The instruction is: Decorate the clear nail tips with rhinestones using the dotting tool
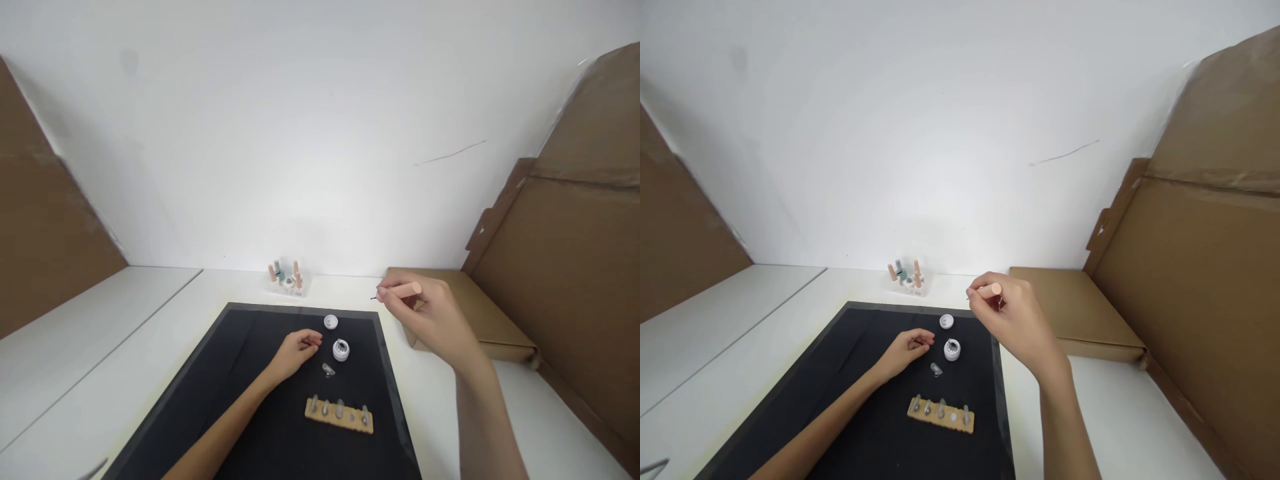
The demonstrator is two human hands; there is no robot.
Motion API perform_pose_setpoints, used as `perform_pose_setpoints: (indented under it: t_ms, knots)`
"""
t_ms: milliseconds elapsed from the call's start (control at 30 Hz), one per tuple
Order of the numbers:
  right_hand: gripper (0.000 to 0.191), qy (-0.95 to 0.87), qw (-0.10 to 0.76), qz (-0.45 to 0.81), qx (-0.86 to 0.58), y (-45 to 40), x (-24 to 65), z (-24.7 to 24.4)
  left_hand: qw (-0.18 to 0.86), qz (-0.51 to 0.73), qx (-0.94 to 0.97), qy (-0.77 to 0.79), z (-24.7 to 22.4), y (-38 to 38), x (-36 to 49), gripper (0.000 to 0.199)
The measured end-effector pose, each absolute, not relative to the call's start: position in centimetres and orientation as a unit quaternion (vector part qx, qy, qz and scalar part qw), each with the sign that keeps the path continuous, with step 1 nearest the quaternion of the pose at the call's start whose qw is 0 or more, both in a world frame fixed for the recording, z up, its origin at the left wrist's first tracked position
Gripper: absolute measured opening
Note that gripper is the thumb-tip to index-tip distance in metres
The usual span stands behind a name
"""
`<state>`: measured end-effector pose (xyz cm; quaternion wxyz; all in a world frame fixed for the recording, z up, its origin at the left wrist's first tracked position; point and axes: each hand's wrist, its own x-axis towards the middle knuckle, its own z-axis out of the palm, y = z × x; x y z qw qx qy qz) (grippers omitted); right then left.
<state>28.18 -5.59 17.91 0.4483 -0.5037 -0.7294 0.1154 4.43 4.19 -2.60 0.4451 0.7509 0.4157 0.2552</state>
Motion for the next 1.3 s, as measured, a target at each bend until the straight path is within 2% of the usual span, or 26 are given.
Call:
perform_pose_setpoints:
  t_ms: [567,900,1000,1100,1300]
  knots:
    - [0.024,-0.721,0.443,0.111,-0.521,-6.0,28.2,18.1,0.418,0.218,0.816,0.334,-1.0,5.6,6.8,0.034]
    - [0.029,-0.725,0.438,0.098,-0.522,-5.9,27.9,18.2,0.502,0.311,0.731,0.341,-1.2,5.8,7.2,0.031]
    - [0.029,-0.727,0.437,0.096,-0.521,-5.8,27.8,18.3,0.535,0.379,0.682,0.324,0.7,5.8,7.0,0.034]
    - [0.031,-0.729,0.436,0.094,-0.519,-5.8,27.6,18.3,0.557,0.447,0.640,0.283,4.5,5.5,6.5,0.054]
    - [0.031,-0.735,0.429,0.072,-0.519,-6.1,27.2,18.6,0.574,0.499,0.628,0.164,12.9,3.4,5.8,0.062]
